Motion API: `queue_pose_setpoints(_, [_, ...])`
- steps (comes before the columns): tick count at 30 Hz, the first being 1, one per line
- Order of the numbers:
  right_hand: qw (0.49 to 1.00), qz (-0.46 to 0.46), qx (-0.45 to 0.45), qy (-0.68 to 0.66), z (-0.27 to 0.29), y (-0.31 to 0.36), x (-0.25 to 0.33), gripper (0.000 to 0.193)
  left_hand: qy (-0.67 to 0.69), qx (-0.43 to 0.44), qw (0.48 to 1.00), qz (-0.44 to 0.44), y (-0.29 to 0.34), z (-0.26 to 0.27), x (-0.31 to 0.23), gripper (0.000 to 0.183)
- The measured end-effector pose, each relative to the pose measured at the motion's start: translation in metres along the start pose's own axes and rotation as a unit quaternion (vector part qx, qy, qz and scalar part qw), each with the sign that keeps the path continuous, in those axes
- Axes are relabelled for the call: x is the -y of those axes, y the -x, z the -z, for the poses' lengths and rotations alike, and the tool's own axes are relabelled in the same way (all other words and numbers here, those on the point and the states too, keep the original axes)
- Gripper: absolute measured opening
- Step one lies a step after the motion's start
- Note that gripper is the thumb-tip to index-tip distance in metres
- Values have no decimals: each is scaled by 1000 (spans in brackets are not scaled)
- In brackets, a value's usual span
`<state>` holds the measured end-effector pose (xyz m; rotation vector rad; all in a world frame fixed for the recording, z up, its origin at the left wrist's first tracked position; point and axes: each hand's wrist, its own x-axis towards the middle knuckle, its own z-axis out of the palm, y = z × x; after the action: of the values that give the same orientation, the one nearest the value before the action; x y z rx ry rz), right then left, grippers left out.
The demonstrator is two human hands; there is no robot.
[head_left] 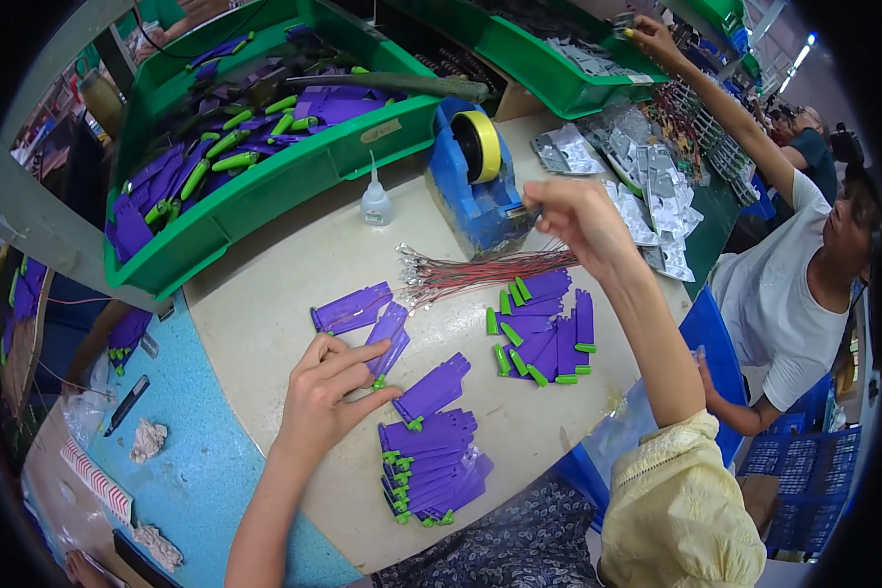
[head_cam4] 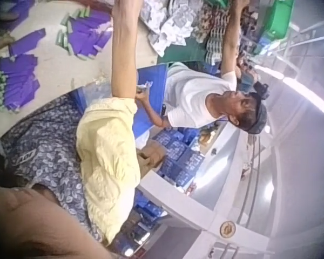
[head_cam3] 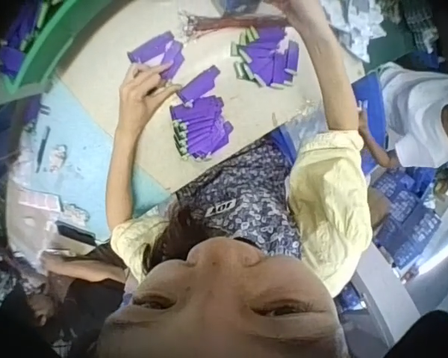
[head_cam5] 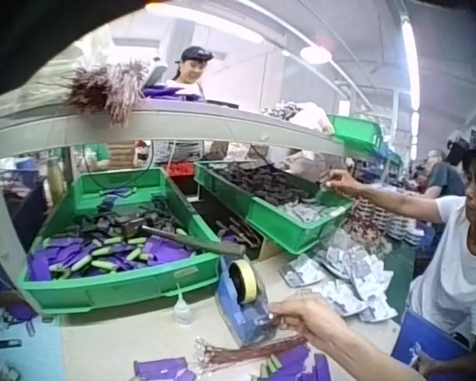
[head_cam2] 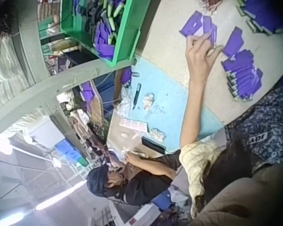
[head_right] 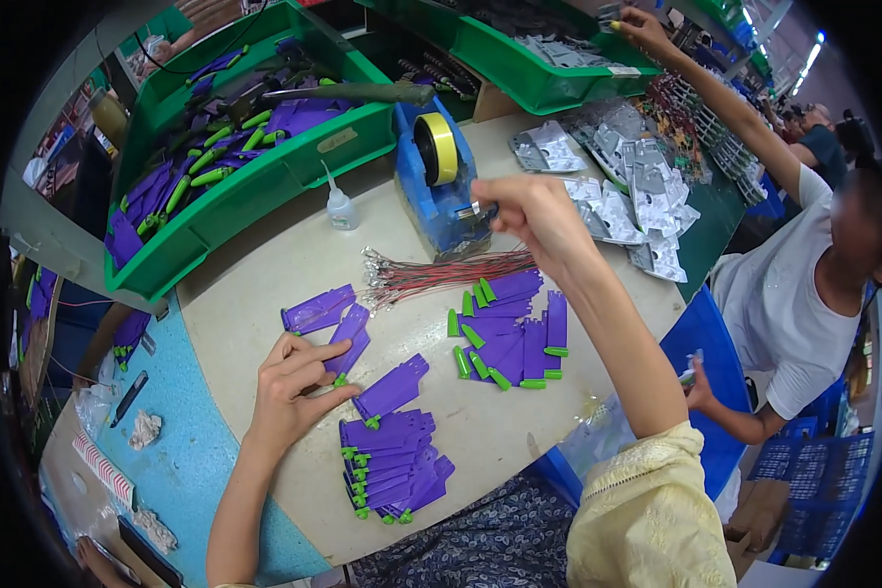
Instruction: The person attaches green plastic caps to purple plastic blades, stacks the assembled pieces, and connects wired LED lights to the plastic assemblies by hand.
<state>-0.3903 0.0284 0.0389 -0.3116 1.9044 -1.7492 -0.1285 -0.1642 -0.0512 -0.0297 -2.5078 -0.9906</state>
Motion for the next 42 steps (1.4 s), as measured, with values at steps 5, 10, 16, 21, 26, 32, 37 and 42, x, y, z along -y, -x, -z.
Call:
queue_pose_setpoints(5, [990, -49, 24, 132, 4, 13, -9, 21, 4, 2, 1000, -3, -2, 0, 0, 33])
queue_pose_setpoints(10, [981, -39, 121, 146, -30, 44, -25, 11, 68, -5, 993, 99, 7, 1, 1, 64])
queue_pose_setpoints(16, [914, 128, 359, 140, -80, 79, -69, 33, 96, 7, 989, 110, 0, -4, -3, 89])
queue_pose_setpoints(21, [887, 186, 358, 225, -92, 73, -82, 31, 66, 15, 992, 104, 4, -3, -1, 88])
queue_pose_setpoints(26, [900, 179, 313, 246, -98, 75, -83, 28, 38, -5, 997, 67, 9, 1, -3, 80])
queue_pose_setpoints(32, [863, 276, 278, 319, -94, 78, -83, 29, -85, -78, 993, -12, 21, -13, -8, 40])
queue_pose_setpoints(37, [847, 344, 144, 378, -94, 55, -73, 22, -70, -32, 996, 50, 13, -12, -13, 41])
queue_pose_setpoints(42, [824, 224, 283, 437, -125, 36, -61, 8, -21, -40, 995, 88, 17, -13, -10, 63])
